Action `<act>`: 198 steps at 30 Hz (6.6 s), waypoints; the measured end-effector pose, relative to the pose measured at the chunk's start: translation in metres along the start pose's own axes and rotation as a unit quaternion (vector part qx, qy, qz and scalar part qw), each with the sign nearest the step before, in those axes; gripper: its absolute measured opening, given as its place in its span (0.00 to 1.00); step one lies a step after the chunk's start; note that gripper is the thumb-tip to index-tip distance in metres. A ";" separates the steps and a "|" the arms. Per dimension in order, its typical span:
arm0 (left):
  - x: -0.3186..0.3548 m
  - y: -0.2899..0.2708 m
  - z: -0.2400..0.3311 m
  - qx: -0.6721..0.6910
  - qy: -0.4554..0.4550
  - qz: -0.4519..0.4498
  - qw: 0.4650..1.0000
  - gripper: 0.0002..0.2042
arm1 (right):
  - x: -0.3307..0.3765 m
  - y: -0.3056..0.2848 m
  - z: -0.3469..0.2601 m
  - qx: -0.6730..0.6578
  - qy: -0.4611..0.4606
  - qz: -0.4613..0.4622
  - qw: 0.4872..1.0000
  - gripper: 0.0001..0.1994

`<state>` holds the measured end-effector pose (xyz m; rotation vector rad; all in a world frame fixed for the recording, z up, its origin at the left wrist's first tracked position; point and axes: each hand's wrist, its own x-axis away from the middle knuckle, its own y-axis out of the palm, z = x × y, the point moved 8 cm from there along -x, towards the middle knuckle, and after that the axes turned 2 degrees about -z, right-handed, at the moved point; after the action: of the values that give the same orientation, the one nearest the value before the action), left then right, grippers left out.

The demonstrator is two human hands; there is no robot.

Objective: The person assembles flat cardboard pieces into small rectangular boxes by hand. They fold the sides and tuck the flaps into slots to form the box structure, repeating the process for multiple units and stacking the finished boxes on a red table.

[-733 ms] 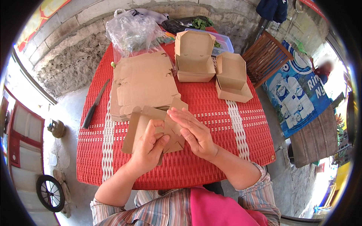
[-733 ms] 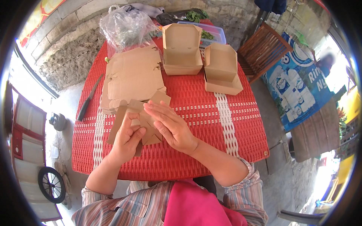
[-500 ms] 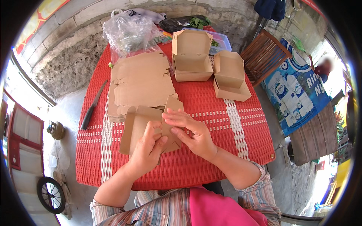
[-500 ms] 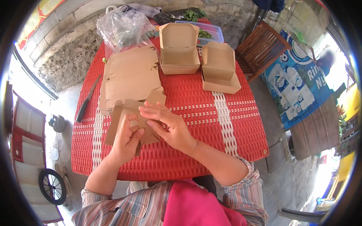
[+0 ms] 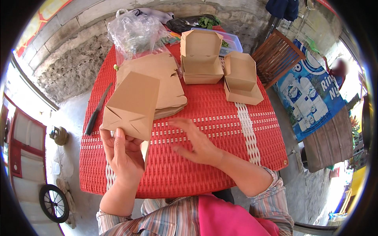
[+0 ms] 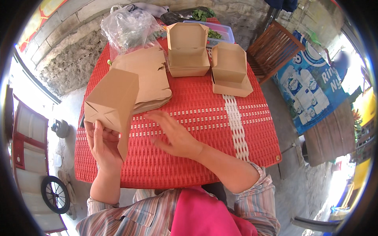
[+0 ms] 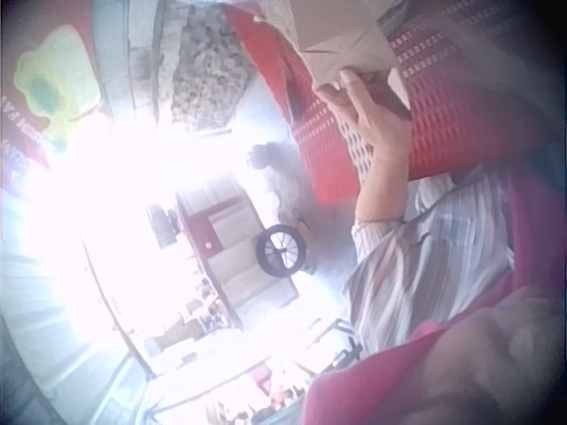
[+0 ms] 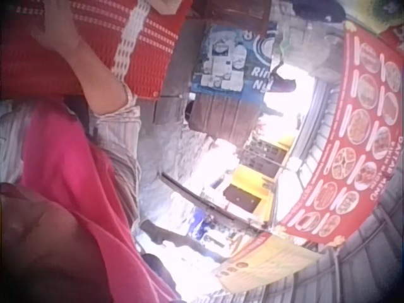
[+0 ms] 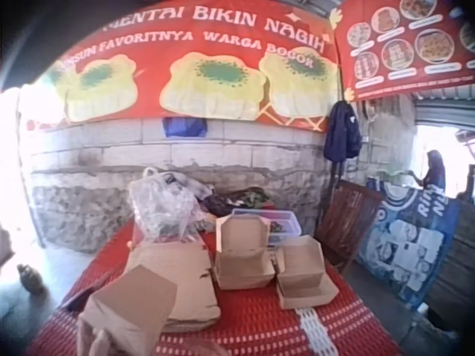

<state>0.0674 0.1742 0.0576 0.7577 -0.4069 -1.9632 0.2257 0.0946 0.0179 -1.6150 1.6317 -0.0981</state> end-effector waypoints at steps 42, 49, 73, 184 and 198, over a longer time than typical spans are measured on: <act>-0.004 0.011 -0.051 0.057 -0.165 -0.085 0.981 0.14 | 0.002 -0.043 -0.044 0.295 -0.131 0.158 0.933 0.21; -0.005 0.005 -0.023 -0.119 -0.035 -0.073 0.990 0.09 | -0.003 -0.068 -0.067 0.295 -0.164 0.219 0.915 0.18; -0.020 0.049 -0.029 -0.410 0.100 -0.338 0.841 0.17 | -0.036 -0.036 0.010 -0.305 0.084 0.091 0.944 0.18; -0.015 0.013 -0.026 -0.465 0.115 -0.042 0.877 0.04 | -0.013 -0.025 -0.004 -0.035 0.091 0.230 0.968 0.05; -0.009 0.010 -0.053 -0.322 -0.034 -0.030 0.946 0.04 | -0.010 -0.039 -0.009 -0.017 0.046 0.277 0.960 0.04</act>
<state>0.1125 0.1790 0.0267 0.2802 0.2257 -2.0100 0.2500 0.0927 0.0510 -1.1346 2.1085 0.1480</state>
